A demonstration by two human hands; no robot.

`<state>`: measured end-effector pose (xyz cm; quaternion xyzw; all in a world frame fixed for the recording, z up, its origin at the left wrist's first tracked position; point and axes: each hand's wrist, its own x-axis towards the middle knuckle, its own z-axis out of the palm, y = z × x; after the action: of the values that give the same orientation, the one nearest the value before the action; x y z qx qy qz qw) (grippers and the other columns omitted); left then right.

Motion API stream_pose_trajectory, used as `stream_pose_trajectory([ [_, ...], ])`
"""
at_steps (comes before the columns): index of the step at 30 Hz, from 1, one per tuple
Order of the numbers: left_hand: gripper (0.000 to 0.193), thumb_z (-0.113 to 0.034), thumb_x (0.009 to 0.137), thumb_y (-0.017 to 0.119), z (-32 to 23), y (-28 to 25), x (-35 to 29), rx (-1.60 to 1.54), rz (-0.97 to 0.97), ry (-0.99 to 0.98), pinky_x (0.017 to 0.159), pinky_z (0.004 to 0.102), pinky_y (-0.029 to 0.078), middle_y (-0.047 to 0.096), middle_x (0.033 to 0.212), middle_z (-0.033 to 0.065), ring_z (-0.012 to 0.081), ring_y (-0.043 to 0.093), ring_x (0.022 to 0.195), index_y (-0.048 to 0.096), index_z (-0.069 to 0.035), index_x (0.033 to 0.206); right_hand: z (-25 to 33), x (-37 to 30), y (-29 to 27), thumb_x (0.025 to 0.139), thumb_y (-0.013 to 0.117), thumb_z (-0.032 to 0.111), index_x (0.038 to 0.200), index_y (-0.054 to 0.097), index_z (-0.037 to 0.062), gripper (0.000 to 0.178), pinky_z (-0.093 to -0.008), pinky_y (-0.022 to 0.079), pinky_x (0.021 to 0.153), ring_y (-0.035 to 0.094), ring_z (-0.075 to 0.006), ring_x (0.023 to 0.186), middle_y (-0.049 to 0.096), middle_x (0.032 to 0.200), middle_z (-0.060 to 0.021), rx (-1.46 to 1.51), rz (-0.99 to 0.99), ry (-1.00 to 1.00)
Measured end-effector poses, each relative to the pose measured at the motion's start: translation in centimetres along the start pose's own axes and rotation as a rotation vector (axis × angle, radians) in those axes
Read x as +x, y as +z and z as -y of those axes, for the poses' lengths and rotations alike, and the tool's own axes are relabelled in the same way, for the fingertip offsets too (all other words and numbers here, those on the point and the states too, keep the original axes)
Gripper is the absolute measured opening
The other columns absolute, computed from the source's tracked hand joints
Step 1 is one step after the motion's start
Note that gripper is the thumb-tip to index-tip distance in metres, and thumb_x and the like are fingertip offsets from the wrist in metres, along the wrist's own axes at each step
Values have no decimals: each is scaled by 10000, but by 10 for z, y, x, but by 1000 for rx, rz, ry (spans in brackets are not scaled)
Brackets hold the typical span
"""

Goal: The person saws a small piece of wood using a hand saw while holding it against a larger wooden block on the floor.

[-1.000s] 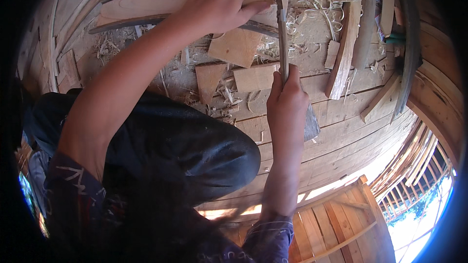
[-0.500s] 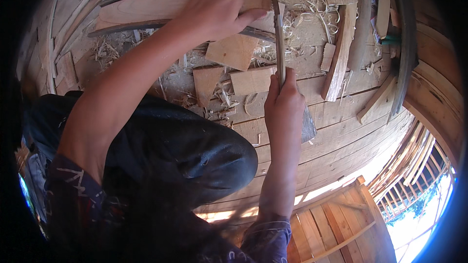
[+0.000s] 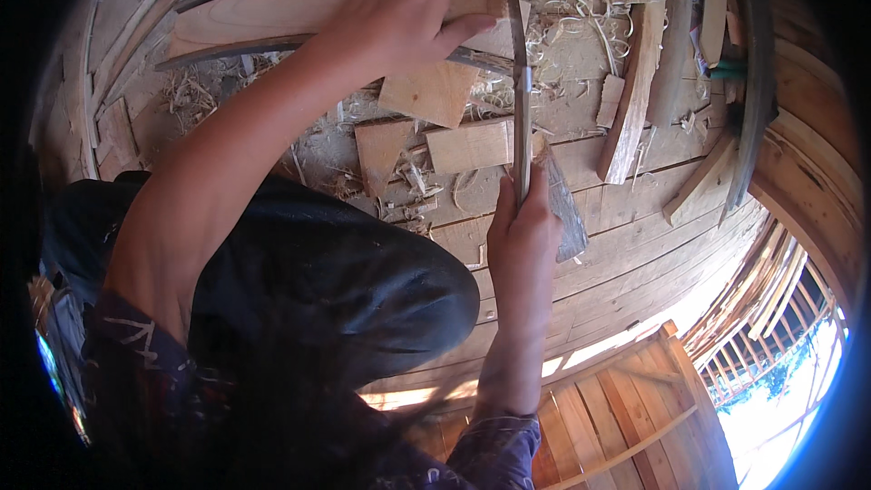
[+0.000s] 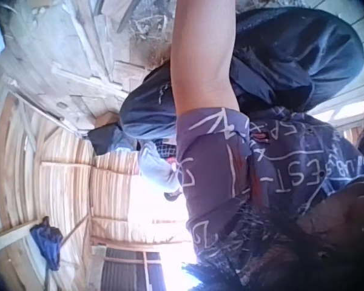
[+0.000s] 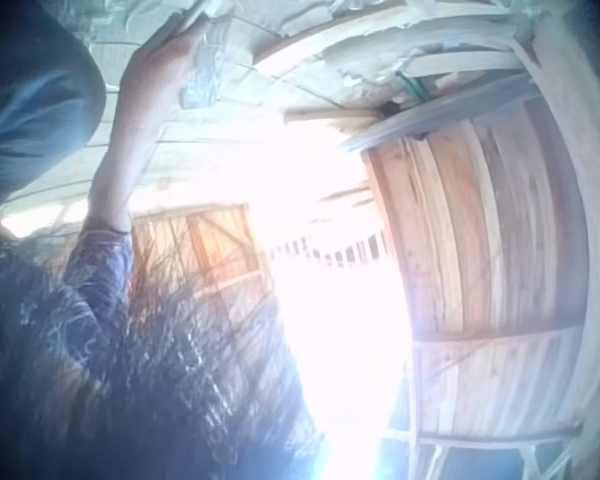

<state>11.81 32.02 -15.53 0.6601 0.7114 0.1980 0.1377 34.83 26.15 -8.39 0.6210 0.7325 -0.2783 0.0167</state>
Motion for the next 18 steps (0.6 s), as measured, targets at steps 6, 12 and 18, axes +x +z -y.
stream_pose_trajectory([
  [6, 603, -493, 922, 541, 6, 8, 4, 34, -31, -86, 968, 534, 369, 596, 1186, 232, 336, 551, 1151, 504, 38, 1207, -1, -9, -10, 985, 522, 158, 1060, 529, 32, 147, -484, 437, 487, 640, -426, 650, 623, 676, -225, -12, 1, -20],
  [12, 595, -490, 924, 538, -1, 0, 1, 5, -2, -34, 968, 545, 368, 597, 1178, 228, 340, 546, 1160, 499, 36, 1201, -23, -99, -39, 971, 544, 152, 1071, 538, 29, 158, -466, 450, 494, 645, -432, 658, 629, 682, -227, -66, 63, 232],
  [18, 570, -521, 914, 564, 9, 24, -1, 103, -117, 18, 926, 478, 361, 652, 1091, 185, 297, 597, 1094, 550, 7, 1130, -4, 7, -1, 987, 528, 166, 1032, 527, 12, 161, -483, 421, 480, 616, -447, 648, 602, 656, -251, -15, -7, -30],
])
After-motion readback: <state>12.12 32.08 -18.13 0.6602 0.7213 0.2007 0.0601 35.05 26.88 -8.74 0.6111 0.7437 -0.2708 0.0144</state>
